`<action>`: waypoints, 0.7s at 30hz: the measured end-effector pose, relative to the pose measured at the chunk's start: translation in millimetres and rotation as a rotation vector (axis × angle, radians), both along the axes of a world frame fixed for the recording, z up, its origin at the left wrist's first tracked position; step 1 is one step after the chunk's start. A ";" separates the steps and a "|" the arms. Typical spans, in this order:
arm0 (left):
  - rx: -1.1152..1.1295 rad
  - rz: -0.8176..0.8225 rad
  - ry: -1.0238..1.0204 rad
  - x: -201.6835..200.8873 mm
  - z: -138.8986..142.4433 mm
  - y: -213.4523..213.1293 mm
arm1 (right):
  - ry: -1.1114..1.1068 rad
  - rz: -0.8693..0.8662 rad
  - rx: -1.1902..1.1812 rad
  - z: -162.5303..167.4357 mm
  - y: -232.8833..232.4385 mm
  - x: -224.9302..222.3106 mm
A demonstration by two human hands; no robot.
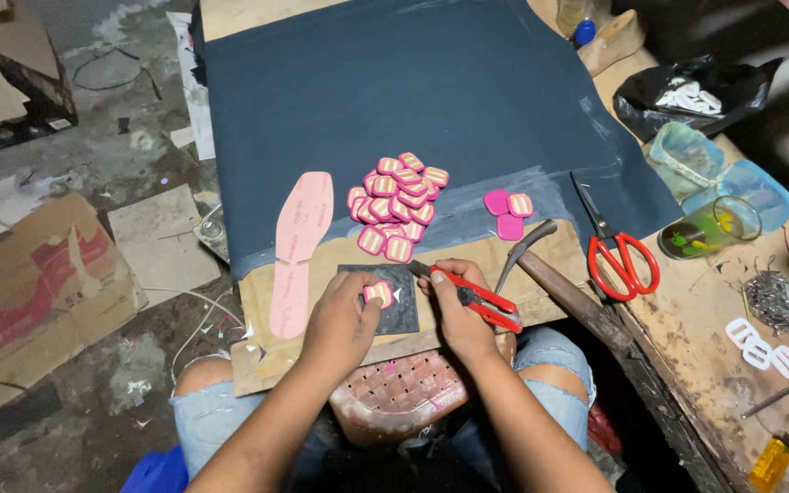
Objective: The person sits at a workbench trimming pink foam sandal components. They cut edges with scissors, trim with a utility knife, and smooth the cut edges with a file, placing finished pieces on the bench beside a pile of completed foam parts and a pink insole.
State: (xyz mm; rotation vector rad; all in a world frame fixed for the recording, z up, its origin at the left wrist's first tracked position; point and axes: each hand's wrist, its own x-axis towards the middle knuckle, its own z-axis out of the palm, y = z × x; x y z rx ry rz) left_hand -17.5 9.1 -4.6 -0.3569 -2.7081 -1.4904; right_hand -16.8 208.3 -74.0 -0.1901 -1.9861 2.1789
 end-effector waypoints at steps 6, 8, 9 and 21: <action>0.015 -0.114 0.304 12.7 -7.8 -12.3 | 0.102 -0.016 -0.003 7.6 -5.8 5.0; 0.050 -0.101 0.319 13.3 -11.6 -16.6 | 0.157 -0.021 0.039 10.3 -13.0 11.8; 0.068 -0.095 0.327 12.7 -13.5 -17.9 | 0.123 0.003 0.039 11.6 -17.4 14.9; 0.074 -0.054 0.299 10.3 -28.4 -21.8 | 0.054 0.062 0.346 20.1 -38.4 24.9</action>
